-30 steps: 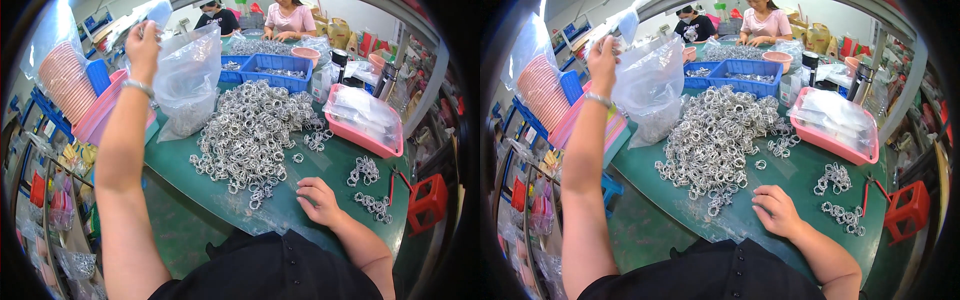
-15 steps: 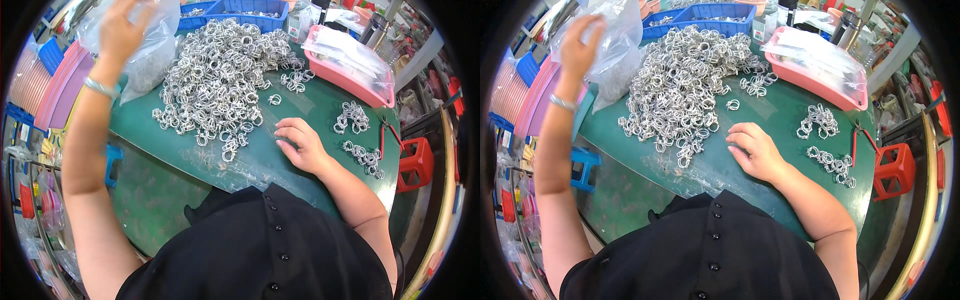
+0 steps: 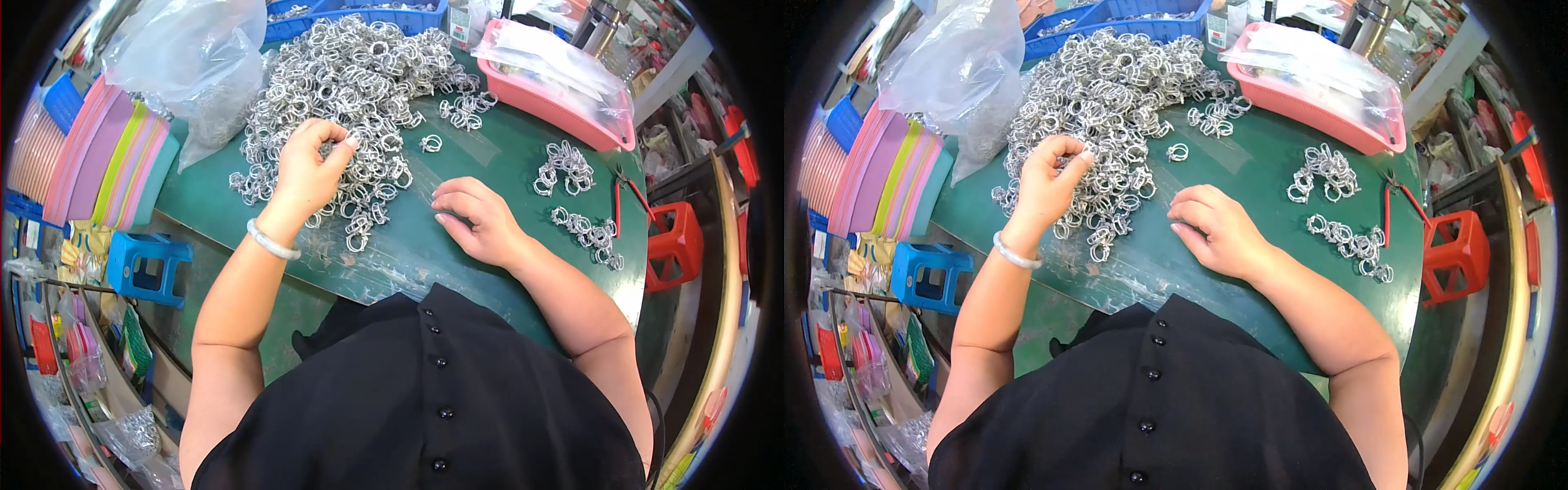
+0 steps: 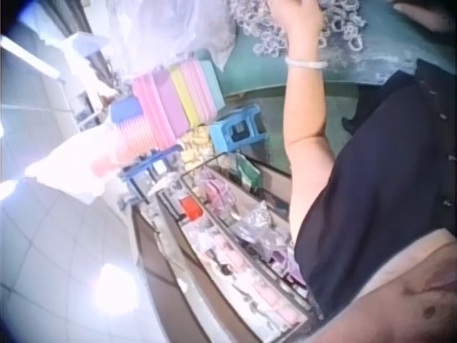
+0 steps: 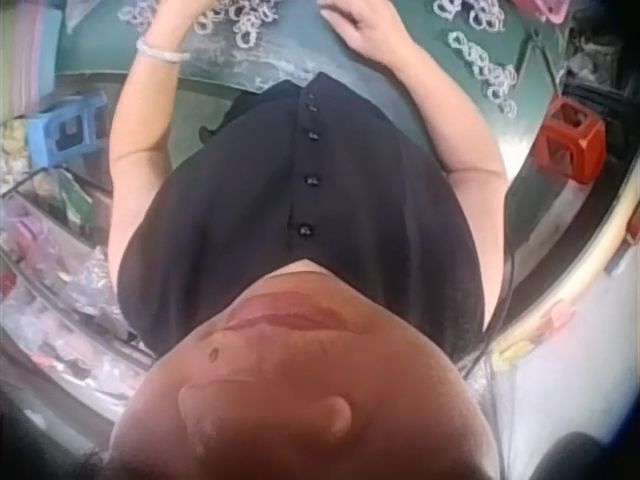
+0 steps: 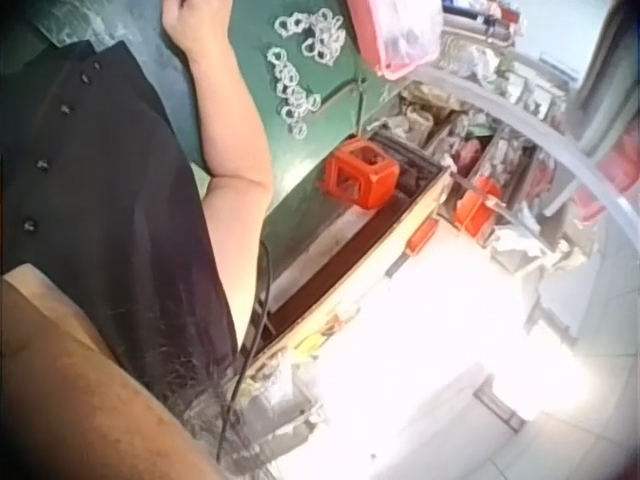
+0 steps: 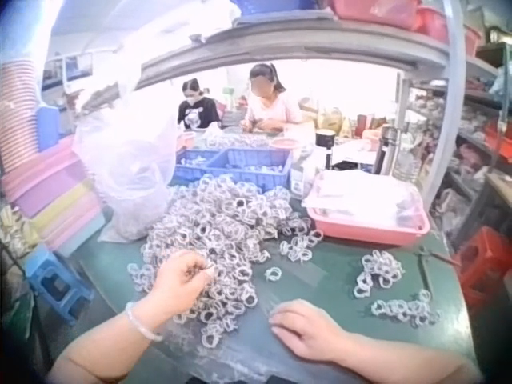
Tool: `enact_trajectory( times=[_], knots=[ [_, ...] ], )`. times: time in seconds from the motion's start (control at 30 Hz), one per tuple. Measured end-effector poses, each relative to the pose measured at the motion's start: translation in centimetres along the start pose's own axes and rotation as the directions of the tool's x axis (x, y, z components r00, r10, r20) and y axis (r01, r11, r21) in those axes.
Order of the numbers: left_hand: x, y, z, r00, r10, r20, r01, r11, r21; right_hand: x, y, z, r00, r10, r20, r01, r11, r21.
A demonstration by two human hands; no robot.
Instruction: The person picks up small metal rings from a pile and connects them together by hand on a workbench.
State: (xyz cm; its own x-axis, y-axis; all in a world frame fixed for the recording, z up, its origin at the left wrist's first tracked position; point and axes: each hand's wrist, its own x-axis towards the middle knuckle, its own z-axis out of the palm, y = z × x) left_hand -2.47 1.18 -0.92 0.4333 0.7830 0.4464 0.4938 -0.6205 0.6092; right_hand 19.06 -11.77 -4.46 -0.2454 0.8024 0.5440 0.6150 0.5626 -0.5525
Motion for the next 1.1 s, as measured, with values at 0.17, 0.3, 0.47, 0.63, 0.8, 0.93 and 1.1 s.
enact_trajectory(
  times=[0.17, 0.3, 0.47, 0.63, 0.8, 0.93, 1.1],
  knots=[
    [-1.2, 3.4, 0.8, 0.861, -0.304, 0.408, 0.506, 0.42, -0.754, -0.1, 0.0, -0.1, 0.998, 0.051, -0.023, -0.05, 0.998, 0.036],
    [-2.5, 4.4, 1.9, 0.678, -0.182, 0.712, 0.723, -0.006, -0.69, -0.3, -0.5, -0.3, 0.982, 0.171, -0.075, -0.154, 0.969, 0.192],
    [-4.0, 5.5, 4.3, 0.582, -0.198, 0.788, 0.786, -0.112, -0.608, 0.0, -0.3, -0.2, 0.99, 0.088, -0.114, -0.05, 0.952, 0.301],
    [-4.7, 6.0, 4.6, 0.609, -0.213, 0.764, 0.762, -0.111, -0.638, 0.0, -0.2, -0.3, 0.989, 0.142, -0.047, -0.113, 0.915, 0.387],
    [-5.3, 6.1, 4.6, 0.621, -0.255, 0.741, 0.754, -0.063, -0.654, -0.4, 0.0, 0.0, 0.974, 0.226, -0.024, -0.183, 0.845, 0.503],
    [-5.6, 6.3, 4.6, 0.609, -0.266, 0.748, 0.759, -0.082, -0.647, -0.5, 0.0, -0.3, 0.952, 0.282, 0.122, -0.302, 0.787, 0.538],
    [-5.9, 6.3, 4.7, 0.62, -0.263, 0.739, 0.747, -0.092, -0.659, -0.5, -0.1, -0.3, 0.932, 0.319, 0.17, -0.352, 0.699, 0.623]
  ],
)
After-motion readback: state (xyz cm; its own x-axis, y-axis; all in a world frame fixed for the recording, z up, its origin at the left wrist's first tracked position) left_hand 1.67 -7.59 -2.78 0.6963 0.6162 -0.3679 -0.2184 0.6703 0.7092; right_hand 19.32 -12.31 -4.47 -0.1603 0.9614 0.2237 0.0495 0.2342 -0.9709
